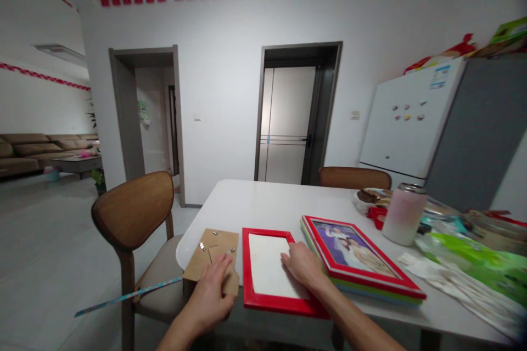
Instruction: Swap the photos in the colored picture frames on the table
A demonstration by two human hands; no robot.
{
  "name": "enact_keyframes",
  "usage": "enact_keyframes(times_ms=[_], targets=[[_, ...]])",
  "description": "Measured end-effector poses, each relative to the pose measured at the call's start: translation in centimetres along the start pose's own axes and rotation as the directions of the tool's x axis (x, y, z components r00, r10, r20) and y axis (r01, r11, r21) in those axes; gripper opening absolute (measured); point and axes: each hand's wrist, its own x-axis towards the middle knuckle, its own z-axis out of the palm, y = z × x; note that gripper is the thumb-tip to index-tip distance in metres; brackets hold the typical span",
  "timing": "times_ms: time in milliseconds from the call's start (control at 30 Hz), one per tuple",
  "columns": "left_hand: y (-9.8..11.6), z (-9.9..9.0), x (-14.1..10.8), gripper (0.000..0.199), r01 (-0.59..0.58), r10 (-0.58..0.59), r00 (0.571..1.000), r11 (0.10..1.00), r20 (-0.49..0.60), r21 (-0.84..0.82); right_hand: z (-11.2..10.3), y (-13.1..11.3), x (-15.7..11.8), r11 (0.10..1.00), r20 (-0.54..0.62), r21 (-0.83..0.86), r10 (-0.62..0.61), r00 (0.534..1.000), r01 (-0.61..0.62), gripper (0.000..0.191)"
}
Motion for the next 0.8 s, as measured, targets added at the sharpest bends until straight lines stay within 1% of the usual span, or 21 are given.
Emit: enact_keyframes(times_ms=[67,133,200,233,267,333,400,433,533,633,733,800], targets=[[-2.1,-1.1,-0.1,0.072,0.098,-0.097,0.995,0.983,-0.010,0.153,0.4,-0.9,-0.8,0.994,-0.033,0.045,-0.098,0.995,0.100,0.039],[-3.8,-1.5,0.1,0.067,0.175,-0.169,0.985,0.942,-0.044,0.286,0.9,-2.8,-2.0,0.957,-0.032,0.167,-0.233,0.972,0.235,0.040],[-4.8,-1.5,0.2,0.055,0.171,-0.163,0.985,0.920,-0.053,0.353,1.3,-5.5,-3.4,0.889,-0.009,0.280,-0.376,0.927,0.363,0.040],[-5.0,-1.4,0.3,0.050,0.148,-0.138,0.989,0.919,-0.051,0.365,1.5,-6.9,-4.0,0.871,-0.003,0.287,-0.416,0.909,0.399,0.040],[-5.0,-1.4,0.3,0.046,0.126,-0.115,0.992,0.921,-0.053,0.370,1.6,-8.2,-4.5,0.870,-0.005,0.261,-0.433,0.901,0.419,0.042],[-4.9,-1.3,0.2,0.043,0.116,-0.096,0.993,0.924,-0.073,0.365,1.9,-10.3,-5.1,0.891,-0.023,0.177,-0.420,0.907,0.417,0.046],[-4.6,-1.4,0.2,0.041,0.137,-0.105,0.988,0.928,-0.109,0.346,2.1,-11.4,-5.1,0.904,-0.038,0.118,-0.409,0.912,0.411,0.046],[-4.5,-1.5,0.2,0.040,0.144,-0.106,0.986,0.931,-0.129,0.334,2.2,-11.6,-5.0,0.903,-0.031,0.113,-0.413,0.910,0.414,0.043],[-3.7,-2.0,0.4,0.035,0.140,-0.084,0.979,0.941,-0.188,0.308,2.2,-11.3,-4.6,0.893,-0.025,0.176,-0.416,0.909,0.413,0.033],[-2.0,-2.3,0.7,0.031,0.087,-0.022,0.975,0.955,-0.223,0.283,1.3,-9.7,-4.6,0.861,-0.086,0.286,-0.413,0.907,0.420,0.033],[0.8,-1.8,1.0,0.029,-0.017,0.067,0.975,0.973,-0.210,0.230,-0.4,-6.7,-5.1,0.827,-0.132,0.365,-0.409,0.903,0.428,0.032],[2.9,-0.9,1.3,0.028,-0.094,0.124,0.976,0.981,-0.179,0.171,-1.2,-4.0,-5.5,0.824,-0.150,0.394,-0.380,0.913,0.408,0.033]])
